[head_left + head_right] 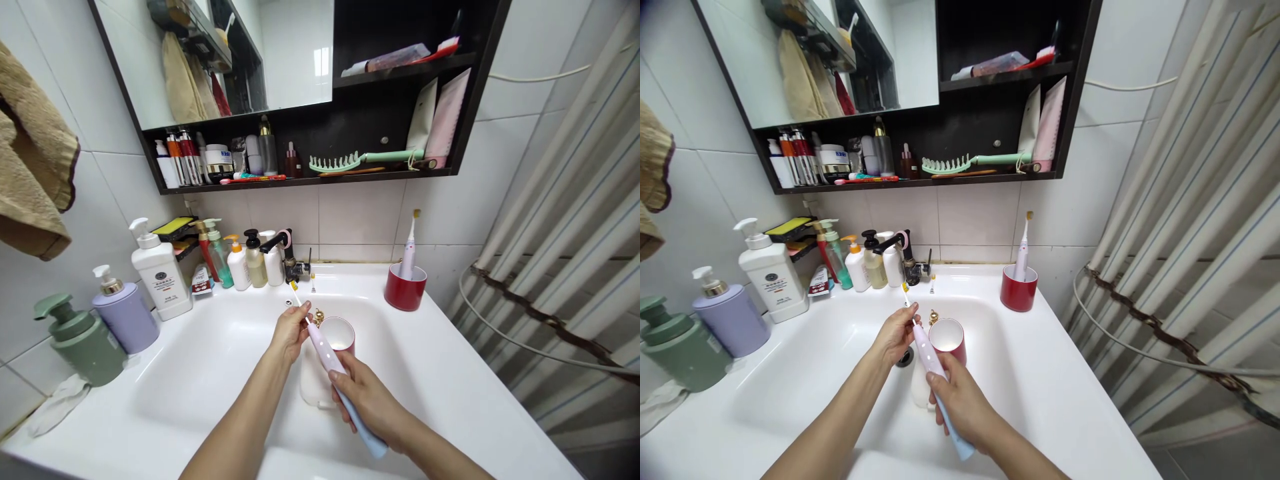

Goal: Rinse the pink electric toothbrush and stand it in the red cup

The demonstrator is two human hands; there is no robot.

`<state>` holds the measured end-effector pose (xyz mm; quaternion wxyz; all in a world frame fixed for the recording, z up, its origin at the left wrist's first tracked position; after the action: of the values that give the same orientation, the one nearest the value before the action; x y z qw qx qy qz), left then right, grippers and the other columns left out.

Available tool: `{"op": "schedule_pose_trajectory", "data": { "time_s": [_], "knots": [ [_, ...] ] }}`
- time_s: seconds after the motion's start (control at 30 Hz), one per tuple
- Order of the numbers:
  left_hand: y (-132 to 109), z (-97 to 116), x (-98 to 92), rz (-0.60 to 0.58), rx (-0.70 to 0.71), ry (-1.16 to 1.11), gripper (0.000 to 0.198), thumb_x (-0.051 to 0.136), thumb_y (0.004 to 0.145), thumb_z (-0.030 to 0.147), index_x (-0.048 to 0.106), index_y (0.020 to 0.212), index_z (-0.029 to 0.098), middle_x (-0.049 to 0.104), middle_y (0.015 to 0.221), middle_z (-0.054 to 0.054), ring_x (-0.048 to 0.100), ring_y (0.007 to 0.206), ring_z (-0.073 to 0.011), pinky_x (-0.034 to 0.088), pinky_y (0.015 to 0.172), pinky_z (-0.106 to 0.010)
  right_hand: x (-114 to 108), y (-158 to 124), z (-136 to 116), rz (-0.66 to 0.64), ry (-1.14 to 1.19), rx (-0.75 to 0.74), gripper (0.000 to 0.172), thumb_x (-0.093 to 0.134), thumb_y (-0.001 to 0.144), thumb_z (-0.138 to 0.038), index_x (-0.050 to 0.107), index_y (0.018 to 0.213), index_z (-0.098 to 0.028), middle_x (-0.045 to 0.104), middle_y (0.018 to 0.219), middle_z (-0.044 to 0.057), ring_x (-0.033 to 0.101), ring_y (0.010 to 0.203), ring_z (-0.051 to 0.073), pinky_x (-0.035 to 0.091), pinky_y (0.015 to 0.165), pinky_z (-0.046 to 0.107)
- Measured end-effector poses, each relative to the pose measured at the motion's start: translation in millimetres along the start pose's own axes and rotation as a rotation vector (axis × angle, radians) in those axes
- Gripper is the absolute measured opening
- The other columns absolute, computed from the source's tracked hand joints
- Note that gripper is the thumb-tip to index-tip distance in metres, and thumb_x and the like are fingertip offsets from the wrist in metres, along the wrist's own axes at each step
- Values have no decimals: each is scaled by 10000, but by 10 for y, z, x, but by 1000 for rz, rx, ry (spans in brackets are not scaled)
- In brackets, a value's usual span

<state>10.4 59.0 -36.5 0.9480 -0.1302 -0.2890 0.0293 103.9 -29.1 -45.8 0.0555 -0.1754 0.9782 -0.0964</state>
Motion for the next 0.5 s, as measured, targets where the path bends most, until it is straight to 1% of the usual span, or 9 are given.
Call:
{"op": "schedule_pose_trajectory", "data": {
  "time_s": [0.1, 0.17, 0.23, 0.33, 0.4, 0.5],
  "knots": [
    [-16, -38, 17, 24, 42, 70, 201, 612, 515, 224, 437, 522, 126, 437, 397, 45, 396, 338, -31, 329, 373, -147, -32, 24, 21, 71, -93, -21, 244, 332, 707, -309, 356, 922, -197, 421, 589, -37, 404, 378, 45, 309, 324, 160],
    [-32, -64, 49, 23, 60, 71, 210, 610, 515, 242, 438, 516, 122, 404, 369, 60, 379, 321, -30, 337, 383, -157, -29, 43, 30, 83, -119, -29, 244, 333, 705, -299, 360, 926, -199, 426, 595, -35, 408, 380, 45, 311, 325, 160],
    [-42, -77, 94, -9, 62, 0, 189, 571, 566, 252, 439, 535, 121, 407, 373, 56, 398, 333, -38, 365, 418, -174, -19, 58, 36, 75, -113, -29, 251, 328, 706, -302, 361, 932, -196, 433, 604, -31, 410, 382, 44, 312, 326, 159],
    [-34, -68, 116, -38, 28, -115, 131, 469, 664, 229, 455, 607, 112, 477, 441, 13, 468, 397, -66, 400, 472, -201, -26, 60, 41, 72, -92, -8, 260, 327, 707, -308, 361, 939, -193, 430, 606, -30, 412, 382, 44, 311, 325, 159],
    [-19, -47, 96, -29, 9, -148, 112, 434, 691, 200, 461, 644, 102, 511, 486, -15, 502, 436, -84, 416, 497, -214, -36, 50, 34, 72, -67, 6, 272, 336, 705, -310, 355, 951, -195, 424, 601, -32, 412, 382, 45, 313, 326, 161],
    [-4, -19, 78, -21, 9, -202, 105, 417, 702, 169, 463, 646, 94, 521, 505, -27, 521, 460, -94, 432, 526, -222, -19, 33, 15, 39, 17, 20, 305, 341, 706, -339, 337, 976, -197, 420, 588, -37, 405, 374, 45, 313, 326, 164]
  ]
}}
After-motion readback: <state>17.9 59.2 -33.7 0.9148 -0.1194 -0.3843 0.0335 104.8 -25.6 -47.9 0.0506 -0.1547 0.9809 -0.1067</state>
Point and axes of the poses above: each hand's wrist, its own y-axis towards the middle knuckle, its own x-axis out of the palm, z = x × y, the point moved 7 cm from there along y, towards the middle knuckle
